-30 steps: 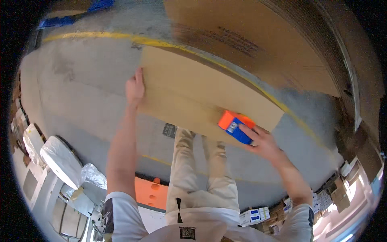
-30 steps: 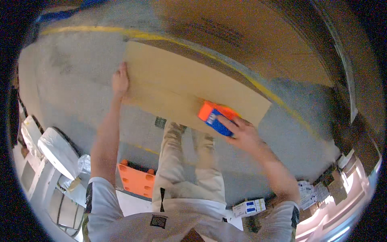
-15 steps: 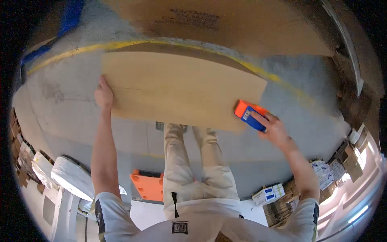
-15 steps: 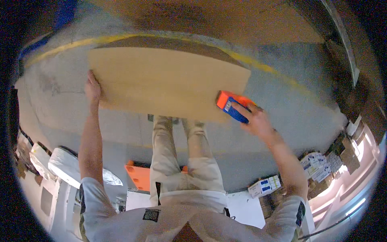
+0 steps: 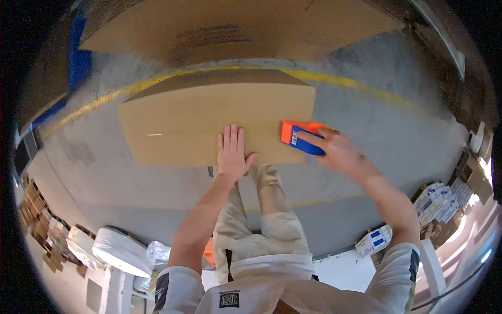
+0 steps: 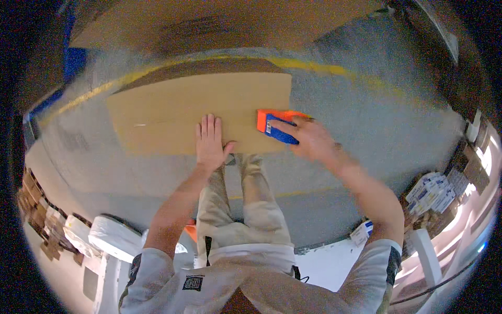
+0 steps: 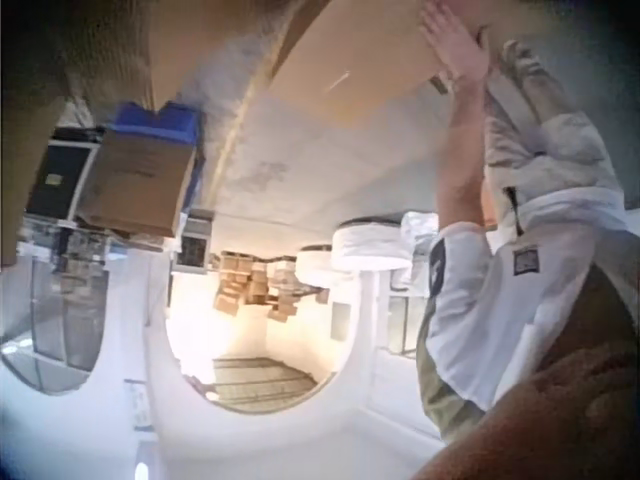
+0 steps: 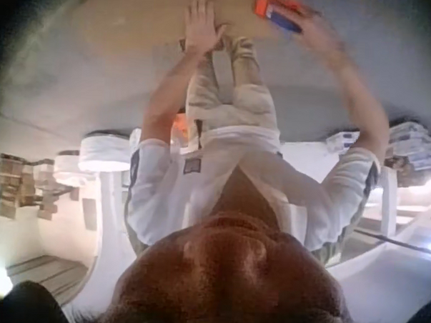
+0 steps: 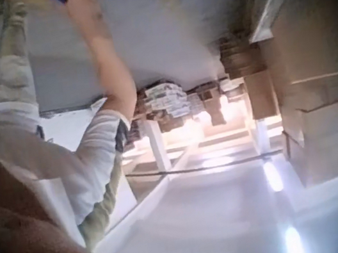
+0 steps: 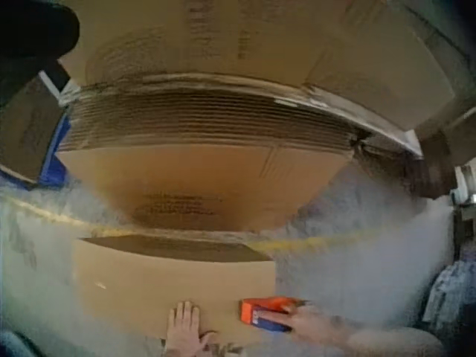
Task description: Assembling cardboard boxes and sealing them using a tape dispenser.
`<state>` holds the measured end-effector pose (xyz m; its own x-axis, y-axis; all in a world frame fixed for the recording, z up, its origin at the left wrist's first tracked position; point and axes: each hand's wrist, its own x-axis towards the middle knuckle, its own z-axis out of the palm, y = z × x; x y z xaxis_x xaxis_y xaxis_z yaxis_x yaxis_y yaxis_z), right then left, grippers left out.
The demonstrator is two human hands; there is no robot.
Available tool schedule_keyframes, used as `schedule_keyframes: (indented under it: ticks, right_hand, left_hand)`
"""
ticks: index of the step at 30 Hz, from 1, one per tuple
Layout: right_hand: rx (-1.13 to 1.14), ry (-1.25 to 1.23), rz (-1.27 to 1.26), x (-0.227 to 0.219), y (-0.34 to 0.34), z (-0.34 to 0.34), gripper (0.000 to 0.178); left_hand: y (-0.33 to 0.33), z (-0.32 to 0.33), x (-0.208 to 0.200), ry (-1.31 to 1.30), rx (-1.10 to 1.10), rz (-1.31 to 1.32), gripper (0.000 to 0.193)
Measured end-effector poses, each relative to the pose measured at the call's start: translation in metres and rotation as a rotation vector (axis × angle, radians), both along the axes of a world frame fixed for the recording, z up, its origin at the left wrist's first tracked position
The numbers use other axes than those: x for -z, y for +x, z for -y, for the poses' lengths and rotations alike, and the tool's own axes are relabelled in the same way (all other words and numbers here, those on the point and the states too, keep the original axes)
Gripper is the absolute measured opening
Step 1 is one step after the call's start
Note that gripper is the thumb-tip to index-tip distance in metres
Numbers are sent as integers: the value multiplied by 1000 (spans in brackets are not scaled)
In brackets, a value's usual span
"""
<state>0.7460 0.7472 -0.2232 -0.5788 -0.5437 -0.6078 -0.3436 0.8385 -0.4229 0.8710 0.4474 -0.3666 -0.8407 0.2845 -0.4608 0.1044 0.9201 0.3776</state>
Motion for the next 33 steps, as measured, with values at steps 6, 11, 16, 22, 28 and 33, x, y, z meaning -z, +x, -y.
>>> schedule_keyframes:
  ticks: [6, 11, 16, 22, 28, 33]
  right_hand:
    - [-15, 29, 113, 21, 23, -32, 79]
    - [75, 170, 17, 78, 68, -80, 85]
    - [80, 306, 20, 165, 99, -62, 86]
    - [74, 326, 18, 298, 106, 22, 71]
    - [283, 257, -8, 300, 120, 22, 59]
    - [939, -97, 177, 305, 115, 17, 53]
  left_hand:
    - [5, 47, 31, -62, 19, -17, 94]
    - [31, 84, 102, -51, 32, -98, 95]
    - [58, 105, 153, -73, 32, -73, 92]
    - [53, 73, 154, -53, 26, -38, 88]
    - [65, 130, 149, 358, -211, -164, 79]
    - [4, 358, 179, 138, -993, -407, 67]
